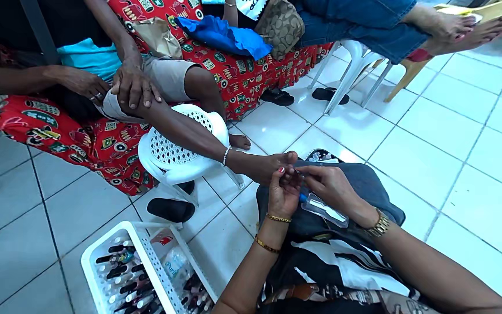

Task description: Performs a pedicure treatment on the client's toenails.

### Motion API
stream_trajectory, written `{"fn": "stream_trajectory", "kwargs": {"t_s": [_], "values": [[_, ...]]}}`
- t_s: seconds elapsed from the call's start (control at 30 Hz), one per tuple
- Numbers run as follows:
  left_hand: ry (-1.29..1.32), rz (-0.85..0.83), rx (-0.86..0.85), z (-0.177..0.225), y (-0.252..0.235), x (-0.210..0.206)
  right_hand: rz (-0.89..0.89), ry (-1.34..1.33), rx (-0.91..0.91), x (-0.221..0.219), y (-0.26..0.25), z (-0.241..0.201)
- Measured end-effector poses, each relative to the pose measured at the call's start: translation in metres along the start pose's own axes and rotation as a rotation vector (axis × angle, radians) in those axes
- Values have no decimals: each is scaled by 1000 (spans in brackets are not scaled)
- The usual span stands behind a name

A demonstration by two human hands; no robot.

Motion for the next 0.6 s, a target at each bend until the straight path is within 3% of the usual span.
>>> {"fn": "stream_trajectory", "kwargs": {"t_s": [0.3, 0.47, 0.53, 0.6], "values": [[-1, -62, -37, -2, -3, 1, 122, 12, 22, -9, 9, -2], [-65, -88, 25, 0, 6, 10, 66, -1, -2, -1, 11, 4], [-168, -92, 98, 6, 23, 17, 9, -41, -59, 10, 9, 12], [-451, -108, 147, 19, 44, 23, -3, -116, -93, 23, 5, 20]]}}
Point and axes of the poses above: each hand's wrist, its own y-axis away from the middle knuckle, its own x-axis out of the back of the hand, z = x × y, the point moved 6 cm from there along -y, towards the middle knuckle, and after that the axes turned 2 degrees about -y, right-handed, at the moved point
